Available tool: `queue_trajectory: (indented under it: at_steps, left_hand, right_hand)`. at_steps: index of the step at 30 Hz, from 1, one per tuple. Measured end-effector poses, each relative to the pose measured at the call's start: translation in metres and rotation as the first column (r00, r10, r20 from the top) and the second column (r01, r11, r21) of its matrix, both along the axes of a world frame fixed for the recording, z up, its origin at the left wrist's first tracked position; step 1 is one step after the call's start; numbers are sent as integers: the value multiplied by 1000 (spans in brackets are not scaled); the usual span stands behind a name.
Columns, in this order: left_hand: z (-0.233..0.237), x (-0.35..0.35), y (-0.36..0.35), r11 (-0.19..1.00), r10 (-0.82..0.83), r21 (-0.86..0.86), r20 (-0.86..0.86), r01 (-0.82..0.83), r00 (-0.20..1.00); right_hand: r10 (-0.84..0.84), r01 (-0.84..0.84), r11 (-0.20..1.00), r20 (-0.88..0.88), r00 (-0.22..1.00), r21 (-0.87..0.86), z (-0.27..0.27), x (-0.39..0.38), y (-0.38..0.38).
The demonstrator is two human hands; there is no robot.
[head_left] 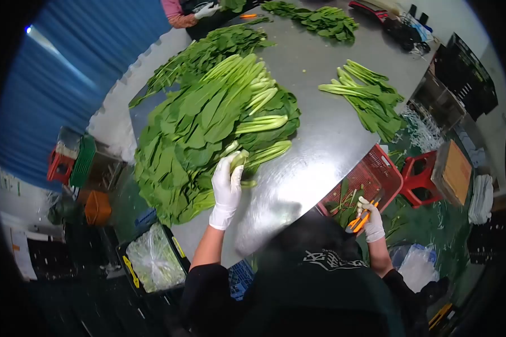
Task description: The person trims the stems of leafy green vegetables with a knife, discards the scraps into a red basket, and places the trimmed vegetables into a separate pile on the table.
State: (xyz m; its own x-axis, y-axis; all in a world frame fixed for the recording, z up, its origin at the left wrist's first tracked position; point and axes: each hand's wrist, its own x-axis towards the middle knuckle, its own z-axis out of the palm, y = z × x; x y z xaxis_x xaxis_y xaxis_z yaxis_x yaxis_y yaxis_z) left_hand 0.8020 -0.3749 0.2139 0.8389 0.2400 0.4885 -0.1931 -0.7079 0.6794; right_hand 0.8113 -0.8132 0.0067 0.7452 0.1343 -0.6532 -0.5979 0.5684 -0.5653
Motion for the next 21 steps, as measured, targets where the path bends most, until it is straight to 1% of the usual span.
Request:
queue_trajectory:
  at_steps: [1,2,3,5,7,8,9,10,11,12,13,14,15,17,18,20,21]
  left_hand:
    - [15,9,-12,992,-32,-123,42,37,999]
    - [23,18,-22,986,-41,-163,24,44,999]
    - [32,30,-34,965,-102,-249,-64,83,993]
    - [51,56,-78,896,-248,-399,-83,196,965]
    - [30,76,-107,899,-352,-350,-220,264,910]
    - [12,86,-122,886,-409,-305,-156,350,899]
    - [-10,92,-138,771,-514,-504,-131,389,847]
    - [-2,91,-154,741,-571,-548,-211,388,793]
    - [6,89,-168,715,-623,-586,-286,382,728]
    - [3,89,-181,696,-654,-591,-289,406,699]
    - [-1,88,-194,625,-714,-652,-253,430,653]
    - [-5,87,-205,550,-765,-707,-213,445,607]
    - [-8,87,-213,545,-790,-659,-196,519,581]
    - [-10,85,-229,494,-830,-740,-244,457,502]
    - [-12,84,-236,484,-840,-740,-244,467,485]
    - [-10,81,-252,474,-845,-791,-283,388,455]
    - [-4,79,-259,468,-852,-790,-283,396,441]
  right_hand:
    - [25,-24,996,10,1000,-89,24,5,13]
    - [91,-80,974,43,995,-214,47,13,26]
    - [148,-113,954,108,983,-278,67,18,34]
    - [300,-205,878,163,940,-433,111,28,45]
    - [282,-114,888,333,900,-446,143,32,54]
    - [319,-107,856,354,879,-505,158,34,54]
    - [388,-82,791,393,834,-606,166,34,49]
    - [463,66,677,494,736,-733,172,34,46]
    - [558,231,539,549,622,-810,178,35,43]
    - [594,286,456,528,607,-843,187,34,40]
    - [630,335,370,499,594,-866,197,32,36]
    - [633,327,321,458,624,-889,205,31,32]
    - [636,340,284,442,633,-896,209,28,27]
    - [655,343,202,387,650,-918,213,25,17]
    - [641,347,195,386,663,-918,212,24,12]
    - [640,331,130,334,692,-935,208,21,3]
    - [628,333,125,335,703,-934,207,20,-2]
